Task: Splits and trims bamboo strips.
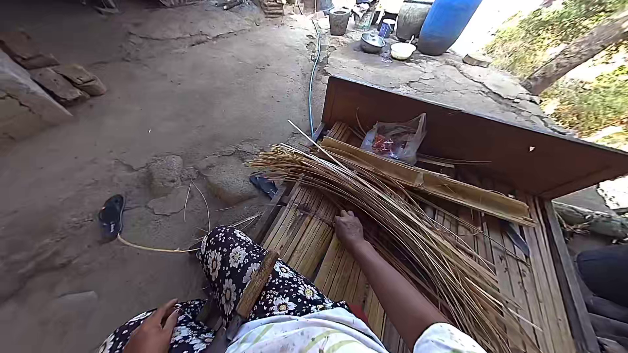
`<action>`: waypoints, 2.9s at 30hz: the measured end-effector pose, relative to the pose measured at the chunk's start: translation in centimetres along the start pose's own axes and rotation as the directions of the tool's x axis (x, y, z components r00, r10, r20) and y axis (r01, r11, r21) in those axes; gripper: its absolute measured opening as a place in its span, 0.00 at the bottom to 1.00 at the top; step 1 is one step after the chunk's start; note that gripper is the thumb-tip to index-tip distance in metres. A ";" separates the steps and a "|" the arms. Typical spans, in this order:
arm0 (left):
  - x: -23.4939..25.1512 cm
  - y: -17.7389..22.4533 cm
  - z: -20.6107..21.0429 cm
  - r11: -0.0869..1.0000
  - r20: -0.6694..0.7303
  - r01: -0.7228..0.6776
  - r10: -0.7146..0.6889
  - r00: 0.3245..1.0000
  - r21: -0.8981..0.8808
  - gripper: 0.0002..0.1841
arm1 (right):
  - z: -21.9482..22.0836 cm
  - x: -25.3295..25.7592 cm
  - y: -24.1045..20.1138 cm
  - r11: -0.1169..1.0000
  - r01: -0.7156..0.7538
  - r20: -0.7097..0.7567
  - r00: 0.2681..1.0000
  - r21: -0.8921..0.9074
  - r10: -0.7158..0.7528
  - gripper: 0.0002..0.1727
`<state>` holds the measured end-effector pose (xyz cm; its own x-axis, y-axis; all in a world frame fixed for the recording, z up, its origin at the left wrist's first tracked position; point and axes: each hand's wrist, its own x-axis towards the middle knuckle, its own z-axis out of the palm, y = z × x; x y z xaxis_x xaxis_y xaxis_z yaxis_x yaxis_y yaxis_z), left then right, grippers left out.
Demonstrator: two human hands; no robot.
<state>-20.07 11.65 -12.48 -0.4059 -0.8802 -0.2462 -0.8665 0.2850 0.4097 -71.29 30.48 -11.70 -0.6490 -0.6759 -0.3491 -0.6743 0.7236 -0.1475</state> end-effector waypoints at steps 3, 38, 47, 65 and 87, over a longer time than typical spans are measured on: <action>-0.1 1.3 -1.2 0.950 -0.164 0.001 -0.055 0.985 -0.312 0.20 | -3.4 -1.1 -1.7 0.943 0.010 0.080 0.996 0.331 -0.039 0.17; -1.2 3.1 -23.0 0.594 -0.884 -0.664 -0.396 0.250 -0.454 0.12 | -6.7 -11.0 -21.0 0.187 0.893 -0.269 0.314 0.410 -0.911 0.10; -9.2 -2.6 -28.1 0.968 -0.664 0.109 -0.236 0.709 -0.226 0.21 | 2.5 -13.5 -27.1 0.115 0.953 0.456 -0.027 0.281 -0.890 0.25; -5.9 8.1 -6.9 0.425 -0.122 -0.011 -0.235 0.964 -0.905 0.15 | -6.5 -9.1 -27.3 0.411 0.193 0.309 0.406 0.891 -0.860 0.33; -10.0 8.1 -5.9 0.291 -0.153 -0.084 -0.222 0.963 -0.953 0.12 | -4.9 -1.6 -31.1 0.573 0.805 0.193 0.544 0.156 -0.817 0.29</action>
<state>-21.33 20.56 -1.53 -0.1544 -0.9688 -0.1939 0.0589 -0.2049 0.9770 -51.02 8.35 -2.03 0.2655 -0.9317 -0.2478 -0.8536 -0.1077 -0.5096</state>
